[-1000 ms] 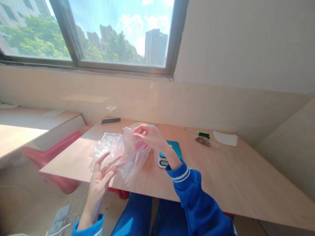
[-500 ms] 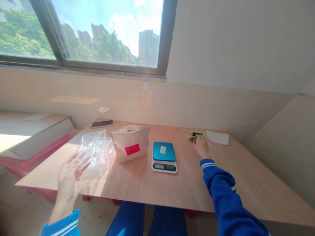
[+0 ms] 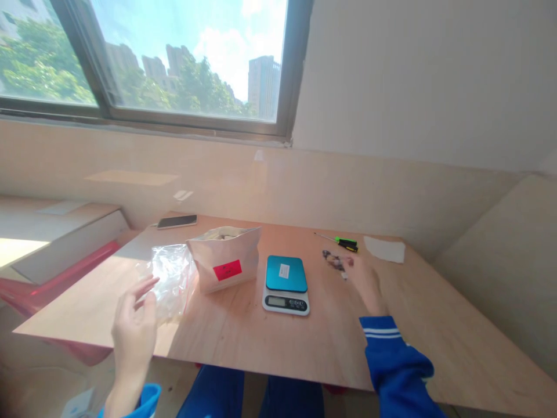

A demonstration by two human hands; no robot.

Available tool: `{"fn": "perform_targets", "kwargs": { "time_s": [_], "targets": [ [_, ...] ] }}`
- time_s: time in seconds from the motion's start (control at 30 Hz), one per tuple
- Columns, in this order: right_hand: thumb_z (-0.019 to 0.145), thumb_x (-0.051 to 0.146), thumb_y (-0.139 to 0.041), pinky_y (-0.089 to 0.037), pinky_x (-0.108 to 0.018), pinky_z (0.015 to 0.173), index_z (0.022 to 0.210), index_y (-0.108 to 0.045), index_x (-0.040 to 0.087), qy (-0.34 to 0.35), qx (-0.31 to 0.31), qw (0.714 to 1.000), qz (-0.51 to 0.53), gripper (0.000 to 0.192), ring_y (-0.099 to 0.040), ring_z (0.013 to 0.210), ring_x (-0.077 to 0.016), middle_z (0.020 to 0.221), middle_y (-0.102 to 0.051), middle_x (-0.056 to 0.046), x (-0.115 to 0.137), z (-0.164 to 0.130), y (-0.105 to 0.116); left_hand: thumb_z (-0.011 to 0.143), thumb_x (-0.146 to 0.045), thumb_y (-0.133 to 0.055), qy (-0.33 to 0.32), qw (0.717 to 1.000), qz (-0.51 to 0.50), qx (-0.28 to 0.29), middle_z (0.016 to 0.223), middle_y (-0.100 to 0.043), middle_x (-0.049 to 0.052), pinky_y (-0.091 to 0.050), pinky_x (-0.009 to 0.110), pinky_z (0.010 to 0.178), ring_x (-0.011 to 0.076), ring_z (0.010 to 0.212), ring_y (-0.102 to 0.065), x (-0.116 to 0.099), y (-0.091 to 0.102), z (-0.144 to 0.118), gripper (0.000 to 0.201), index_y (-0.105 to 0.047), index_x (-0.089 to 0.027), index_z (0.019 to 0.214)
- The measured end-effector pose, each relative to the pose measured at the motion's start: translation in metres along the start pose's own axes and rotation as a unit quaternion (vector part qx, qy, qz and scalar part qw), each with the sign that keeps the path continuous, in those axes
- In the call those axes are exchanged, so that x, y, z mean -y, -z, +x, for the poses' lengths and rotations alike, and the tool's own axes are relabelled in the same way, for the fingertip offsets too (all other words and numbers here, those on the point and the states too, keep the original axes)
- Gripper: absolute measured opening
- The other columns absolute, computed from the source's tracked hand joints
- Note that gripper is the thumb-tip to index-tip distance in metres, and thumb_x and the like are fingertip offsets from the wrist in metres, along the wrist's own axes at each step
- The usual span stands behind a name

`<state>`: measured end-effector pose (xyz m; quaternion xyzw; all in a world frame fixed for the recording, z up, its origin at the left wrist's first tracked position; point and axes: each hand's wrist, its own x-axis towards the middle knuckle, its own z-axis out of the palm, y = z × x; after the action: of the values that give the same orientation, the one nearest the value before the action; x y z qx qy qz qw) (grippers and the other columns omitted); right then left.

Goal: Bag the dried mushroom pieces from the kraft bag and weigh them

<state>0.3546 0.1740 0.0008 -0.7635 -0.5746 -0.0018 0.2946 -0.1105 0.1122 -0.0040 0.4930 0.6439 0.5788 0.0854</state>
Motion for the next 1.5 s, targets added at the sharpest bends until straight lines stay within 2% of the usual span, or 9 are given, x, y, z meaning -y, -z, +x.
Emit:
{"fn": "perform_targets", "kwargs": {
  "time_s": [0.1, 0.23, 0.47, 0.57, 0.67, 0.83, 1.1, 1.27, 1.5],
  "targets": [
    [0.083, 0.038, -0.054, -0.054, -0.036, 0.077, 0.093, -0.075, 0.019, 0.033, 0.077, 0.986, 0.145, 0.03, -0.068, 0.092, -0.0275, 0.1, -0.075, -0.013, 0.042, -0.041, 0.034, 0.086, -0.032, -0.045, 0.048, 0.99, -0.12, 0.064, 0.092, -0.068, 0.007, -0.051, 0.039, 0.082, 0.023, 0.088, -0.065, -0.027, -0.015, -0.034, 0.022, -0.064, -0.02, 0.091],
    [0.076, 0.049, -0.064, -0.054, -0.033, 0.063, 0.096, -0.075, 0.018, -0.013, 0.178, 0.931, 0.318, 0.038, -0.068, 0.075, -0.023, 0.089, -0.075, -0.01, 0.105, -0.101, 0.065, 0.084, -0.042, -0.056, 0.101, 0.928, -0.25, 0.257, 0.11, -0.068, 0.009, -0.049, 0.038, 0.09, 0.0235, 0.102, -0.064, -0.055, -0.037, -0.069, 0.032, -0.064, -0.02, 0.106],
    [0.075, 0.062, -0.064, -0.052, -0.032, 0.056, 0.119, -0.059, 0.021, -0.108, 0.204, 0.834, 0.501, 0.06, -0.068, 0.066, -0.0225, 0.074, -0.072, -0.005, 0.158, -0.157, 0.019, 0.069, -0.046, -0.074, 0.233, 0.829, -0.39, 0.326, 0.109, -0.07, 0.012, -0.054, 0.034, 0.079, 0.0269, 0.103, -0.066, -0.061, -0.037, -0.082, 0.051, -0.062, -0.016, 0.109],
    [0.079, 0.063, -0.057, -0.055, -0.039, 0.071, 0.124, -0.05, 0.023, -0.127, 0.084, 0.858, 0.49, 0.061, -0.067, 0.087, -0.0262, 0.097, -0.071, -0.01, 0.165, -0.17, -0.007, 0.069, -0.046, -0.074, 0.281, 0.851, -0.367, 0.25, 0.099, -0.071, 0.007, -0.053, 0.024, 0.061, 0.0193, 0.085, -0.068, -0.05, -0.03, -0.078, 0.049, -0.062, -0.017, 0.107],
    [0.08, 0.051, -0.062, -0.049, -0.045, 0.091, 0.11, -0.058, 0.023, -0.032, -0.012, 0.919, 0.394, 0.041, -0.057, 0.108, -0.0276, 0.116, -0.06, -0.012, 0.175, -0.183, -0.012, 0.067, -0.045, -0.076, 0.297, 0.876, -0.33, 0.187, 0.089, -0.069, 0.002, -0.049, 0.019, 0.051, 0.0116, 0.068, -0.065, -0.044, -0.025, -0.074, 0.048, -0.06, -0.017, 0.103],
    [0.082, 0.028, -0.067, -0.045, -0.038, 0.097, 0.098, -0.063, 0.026, 0.164, 0.176, 0.907, 0.345, 0.016, -0.057, 0.107, -0.0216, 0.104, -0.061, -0.003, 0.202, -0.201, -0.001, 0.065, -0.04, -0.079, 0.302, 0.88, -0.336, 0.15, 0.084, -0.064, 0.0, -0.053, 0.02, 0.051, 0.0107, 0.064, -0.065, -0.047, -0.024, -0.074, 0.053, -0.054, -0.017, 0.106],
    [0.089, 0.032, -0.058, -0.052, -0.032, 0.078, 0.089, -0.07, 0.022, 0.106, 0.18, 0.889, 0.407, 0.015, -0.066, 0.086, -0.0197, 0.092, -0.069, -0.004, 0.208, -0.198, -0.02, 0.068, -0.05, -0.075, 0.314, 0.846, -0.389, 0.185, 0.088, -0.061, 0.001, -0.057, 0.031, 0.068, 0.0144, 0.067, -0.068, -0.052, -0.019, -0.077, 0.055, -0.045, -0.019, 0.102],
    [0.085, 0.035, -0.06, -0.055, -0.033, 0.074, 0.088, -0.071, 0.019, 0.009, 0.156, 0.874, 0.46, 0.02, -0.069, 0.08, -0.0217, 0.088, -0.074, -0.006, 0.207, -0.196, -0.023, 0.074, -0.057, -0.066, 0.196, 0.918, -0.27, 0.213, 0.068, -0.057, -0.003, -0.049, 0.028, 0.061, 0.0146, 0.06, -0.061, -0.054, -0.011, -0.078, 0.041, -0.052, -0.019, 0.078],
    [0.077, 0.039, -0.068, -0.056, -0.033, 0.067, 0.078, -0.072, 0.017, -0.015, 0.182, 0.867, 0.464, 0.022, -0.071, 0.072, -0.0223, 0.076, -0.075, -0.007, 0.216, -0.204, -0.023, 0.08, -0.057, -0.056, 0.127, 0.932, -0.154, 0.301, 0.054, -0.054, -0.003, -0.041, 0.027, 0.058, 0.0172, 0.056, -0.055, -0.058, -0.003, -0.083, 0.037, -0.055, -0.022, 0.069]
  ]
}}
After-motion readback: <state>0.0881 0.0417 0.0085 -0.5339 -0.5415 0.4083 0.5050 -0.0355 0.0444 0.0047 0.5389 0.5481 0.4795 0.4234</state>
